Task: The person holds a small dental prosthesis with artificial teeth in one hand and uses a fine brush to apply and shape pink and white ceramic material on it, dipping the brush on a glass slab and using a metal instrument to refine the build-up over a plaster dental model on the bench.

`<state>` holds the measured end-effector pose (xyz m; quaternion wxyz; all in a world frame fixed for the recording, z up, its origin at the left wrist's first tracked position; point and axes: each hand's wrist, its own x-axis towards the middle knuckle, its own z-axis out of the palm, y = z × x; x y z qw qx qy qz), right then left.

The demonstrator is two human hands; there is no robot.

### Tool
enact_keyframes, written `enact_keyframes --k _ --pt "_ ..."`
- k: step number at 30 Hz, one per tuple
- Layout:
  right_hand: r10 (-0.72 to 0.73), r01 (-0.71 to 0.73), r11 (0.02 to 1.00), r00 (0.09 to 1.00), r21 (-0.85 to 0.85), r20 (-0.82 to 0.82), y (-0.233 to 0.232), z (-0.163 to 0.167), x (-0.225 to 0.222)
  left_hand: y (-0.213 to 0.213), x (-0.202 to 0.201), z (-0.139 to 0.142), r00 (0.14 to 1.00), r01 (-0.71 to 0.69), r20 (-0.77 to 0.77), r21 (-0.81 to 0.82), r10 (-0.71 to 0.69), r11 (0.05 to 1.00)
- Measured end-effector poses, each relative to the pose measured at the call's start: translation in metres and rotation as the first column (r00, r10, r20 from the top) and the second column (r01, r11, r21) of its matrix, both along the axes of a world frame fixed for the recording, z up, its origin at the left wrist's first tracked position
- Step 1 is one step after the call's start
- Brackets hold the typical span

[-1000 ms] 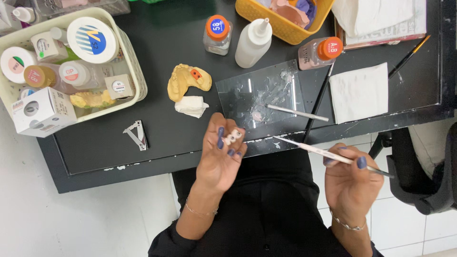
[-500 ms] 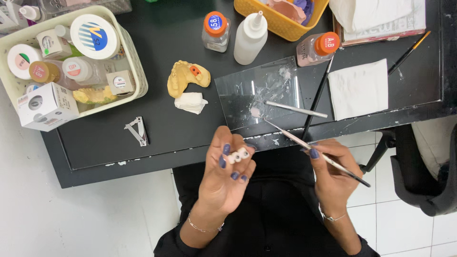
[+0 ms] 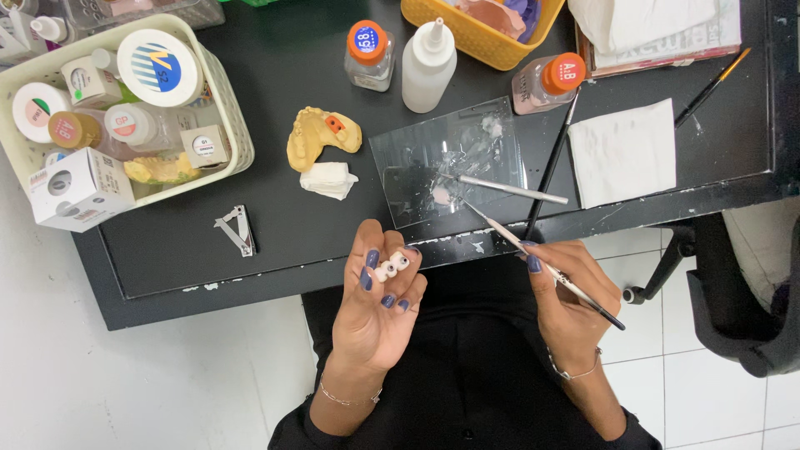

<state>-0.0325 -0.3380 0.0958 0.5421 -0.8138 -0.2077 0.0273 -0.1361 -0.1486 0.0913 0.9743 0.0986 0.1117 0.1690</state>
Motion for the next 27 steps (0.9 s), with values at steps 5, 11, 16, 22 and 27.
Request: enact_keyframes --k 5,11,16,22,27 --pt "-0.039 0.039 0.999 0.995 0.006 -0.087 0.0 -0.004 0.001 0.0 0.0 0.0 1.0 0.006 -0.014 -0.029 -0.007 1.0" --pt "-0.032 0.044 0.997 0.981 0.058 -0.191 0.0 -0.014 -0.002 0.002 -0.001 -0.002 1.0 -0.002 -0.012 -0.024 0.002 1.0" --pt "0.008 0.217 0.884 0.878 0.415 -0.478 -0.016 -0.028 0.002 0.003 0.0 0.001 1.0 0.005 -0.014 -0.02 -0.005 1.0" --pt "0.278 0.15 0.689 0.849 0.709 -0.45 -0.043 -0.012 0.0 -0.005 0.005 0.013 0.995 0.031 -0.099 -0.044 -0.035 0.999" --pt "0.263 0.062 0.593 0.928 0.803 -0.266 -0.034 0.019 -0.008 -0.02 0.006 0.03 0.981 0.161 -0.1 -0.061 -0.167 0.985"
